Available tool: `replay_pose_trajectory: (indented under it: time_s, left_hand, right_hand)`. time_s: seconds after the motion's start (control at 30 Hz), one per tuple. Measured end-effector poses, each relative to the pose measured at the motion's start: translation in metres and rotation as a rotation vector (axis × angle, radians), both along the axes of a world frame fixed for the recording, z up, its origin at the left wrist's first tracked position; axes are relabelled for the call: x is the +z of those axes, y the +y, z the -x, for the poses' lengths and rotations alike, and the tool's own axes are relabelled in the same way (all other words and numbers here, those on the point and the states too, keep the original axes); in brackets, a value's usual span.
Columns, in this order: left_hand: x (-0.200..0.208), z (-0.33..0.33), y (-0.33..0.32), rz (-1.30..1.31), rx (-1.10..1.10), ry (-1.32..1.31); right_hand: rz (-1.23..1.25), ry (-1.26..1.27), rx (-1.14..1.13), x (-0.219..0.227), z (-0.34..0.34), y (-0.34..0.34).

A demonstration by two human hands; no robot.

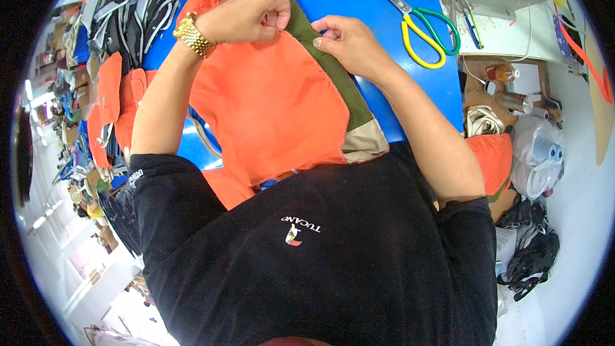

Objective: Trimming excess fabric and preparing a bag component for sewing at a workstation.

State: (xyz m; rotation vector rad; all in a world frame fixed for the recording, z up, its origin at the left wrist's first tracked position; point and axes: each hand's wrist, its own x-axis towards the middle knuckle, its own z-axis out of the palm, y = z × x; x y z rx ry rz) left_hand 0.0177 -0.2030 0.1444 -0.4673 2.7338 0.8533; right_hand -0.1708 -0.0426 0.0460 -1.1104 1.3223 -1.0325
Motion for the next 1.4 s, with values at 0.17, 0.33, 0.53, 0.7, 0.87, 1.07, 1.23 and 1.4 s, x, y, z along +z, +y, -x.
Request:
replay_pose_trajectory:
  time_s: [0.17, 0.33, 0.53, 0.7, 0.87, 1.07, 1.23, 1.4]
  left_hand:
    - [0.014, 0.013, -0.004, -0.009, -0.114, -0.03]
    - [0.005, 0.028, -0.01, -0.082, -0.206, 0.124]
    - [0.006, 0.037, -0.014, -0.141, -0.107, -0.091]
    - [0.011, 0.032, -0.015, -0.168, -0.078, -0.072]
    - [0.025, 0.024, -0.02, -0.058, -0.025, -0.035]
    - [0.111, 0.002, -0.036, 0.287, -0.089, 0.114]
    - [0.114, -0.006, -0.035, -0.075, 0.157, 0.188]
    - [0.099, 0.001, -0.017, -0.031, 0.122, 0.209]
  right_hand:
    - [0.013, -0.097, -0.016, 0.006, -0.007, 0.008]
    - [0.007, -0.384, -0.053, 0.011, -0.013, 0.016]
    - [0.087, -0.3, -0.146, 0.009, -0.017, 0.032]
    - [-0.084, 0.025, -0.092, 0.032, -0.014, 0.053]
    - [0.083, 0.165, -0.15, 0.039, -0.021, 0.051]
    - [0.452, 0.179, -0.251, 0.093, -0.025, 0.005]
    - [0.475, 0.244, -0.271, 0.109, -0.013, 0.006]
    - [0.389, 0.23, -0.263, 0.092, -0.006, 0.032]
